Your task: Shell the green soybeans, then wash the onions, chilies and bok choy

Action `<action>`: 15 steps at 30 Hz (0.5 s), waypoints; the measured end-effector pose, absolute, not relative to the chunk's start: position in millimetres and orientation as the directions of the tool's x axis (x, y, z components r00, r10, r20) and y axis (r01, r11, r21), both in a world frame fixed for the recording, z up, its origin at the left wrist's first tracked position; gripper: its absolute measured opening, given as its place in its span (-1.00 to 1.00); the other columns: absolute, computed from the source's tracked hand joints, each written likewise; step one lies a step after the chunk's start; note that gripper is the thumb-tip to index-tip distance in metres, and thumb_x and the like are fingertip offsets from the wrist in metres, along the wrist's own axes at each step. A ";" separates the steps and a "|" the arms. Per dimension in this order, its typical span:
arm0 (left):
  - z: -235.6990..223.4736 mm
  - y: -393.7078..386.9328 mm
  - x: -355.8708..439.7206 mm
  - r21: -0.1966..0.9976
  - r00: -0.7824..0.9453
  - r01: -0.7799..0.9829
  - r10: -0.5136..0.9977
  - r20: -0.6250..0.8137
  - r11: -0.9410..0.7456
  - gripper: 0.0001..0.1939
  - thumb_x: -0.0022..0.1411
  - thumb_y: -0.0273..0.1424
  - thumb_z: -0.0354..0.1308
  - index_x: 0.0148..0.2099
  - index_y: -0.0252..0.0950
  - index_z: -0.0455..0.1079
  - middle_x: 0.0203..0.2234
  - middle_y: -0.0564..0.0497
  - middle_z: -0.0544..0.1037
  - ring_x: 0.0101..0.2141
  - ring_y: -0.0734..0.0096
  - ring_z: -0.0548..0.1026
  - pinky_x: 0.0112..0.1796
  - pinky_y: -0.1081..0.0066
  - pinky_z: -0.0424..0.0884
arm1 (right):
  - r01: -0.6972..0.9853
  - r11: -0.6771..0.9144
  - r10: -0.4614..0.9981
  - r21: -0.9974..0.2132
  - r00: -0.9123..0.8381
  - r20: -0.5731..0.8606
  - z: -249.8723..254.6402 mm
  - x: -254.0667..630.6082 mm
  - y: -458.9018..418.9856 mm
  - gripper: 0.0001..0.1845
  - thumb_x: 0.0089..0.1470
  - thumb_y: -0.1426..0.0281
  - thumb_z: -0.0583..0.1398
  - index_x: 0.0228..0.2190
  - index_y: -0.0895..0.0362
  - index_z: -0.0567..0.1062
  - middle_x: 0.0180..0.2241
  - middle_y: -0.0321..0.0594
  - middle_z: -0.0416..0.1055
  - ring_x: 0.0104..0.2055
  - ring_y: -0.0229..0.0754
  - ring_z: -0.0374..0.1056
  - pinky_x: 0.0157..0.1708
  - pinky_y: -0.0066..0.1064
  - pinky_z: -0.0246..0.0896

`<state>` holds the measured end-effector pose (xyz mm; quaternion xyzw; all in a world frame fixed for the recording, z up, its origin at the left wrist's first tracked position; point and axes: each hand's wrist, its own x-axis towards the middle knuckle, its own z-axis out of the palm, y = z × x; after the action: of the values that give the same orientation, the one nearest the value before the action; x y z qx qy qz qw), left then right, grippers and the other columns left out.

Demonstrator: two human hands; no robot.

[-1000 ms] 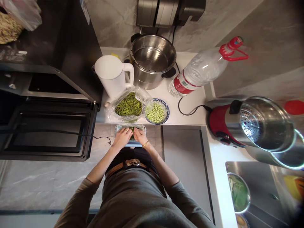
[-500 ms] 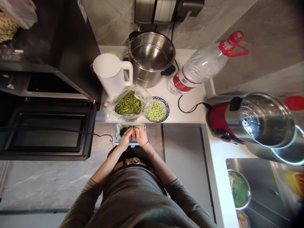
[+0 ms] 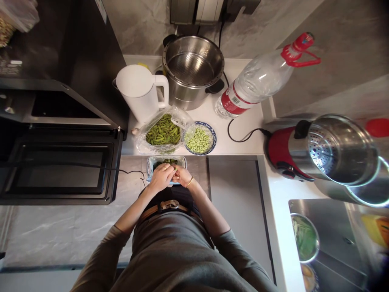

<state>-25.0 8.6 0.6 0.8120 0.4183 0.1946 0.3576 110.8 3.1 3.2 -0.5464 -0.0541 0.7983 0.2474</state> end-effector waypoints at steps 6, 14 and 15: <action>-1.4 4.4 -30.8 0.575 0.721 0.536 0.689 0.067 -0.618 -0.73 0.33 -0.48 -0.11 -0.41 -0.26 0.31 -0.46 -0.03 0.41 -0.35 0.32 0.37 -0.26 0.33 0.31 | -0.272 -0.881 0.457 -0.387 -0.280 -0.844 6.6 115.9 -4.9 -0.63 0.02 0.20 0.20 -0.57 0.07 0.13 -0.73 -0.52 -0.05 -0.71 -0.46 -0.26 -0.71 -0.58 -0.35; -3.9 9.1 -30.2 0.785 0.502 0.539 0.865 -0.009 -0.304 -0.74 0.30 -0.40 -0.06 -0.46 -0.23 0.27 -0.50 -0.01 0.36 -0.38 0.34 0.36 -0.26 0.37 0.28 | -0.337 -0.843 0.515 -0.419 -0.286 -0.808 -4.4 105.2 -4.7 -0.49 0.07 0.02 0.14 -0.62 0.07 0.08 -0.75 -0.50 -0.01 -0.76 -0.46 -0.22 -0.75 -0.56 -0.33; -5.0 11.4 -31.1 0.812 0.473 0.527 0.880 -0.036 -0.250 -0.73 0.31 -0.38 -0.07 -0.46 -0.23 0.26 -0.51 0.00 0.35 -0.38 0.34 0.36 -0.27 0.38 0.28 | -0.346 -0.832 0.532 -0.434 -0.272 -0.802 -6.8 105.0 -3.6 -0.50 0.06 0.02 0.15 -0.63 0.08 0.11 -0.74 -0.49 0.02 -0.75 -0.46 -0.20 -0.74 -0.56 -0.32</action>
<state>-31.1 11.4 -5.0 0.7591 0.4634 0.2208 0.4003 105.0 -3.6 -6.8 -0.5363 -0.0865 0.7926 0.2768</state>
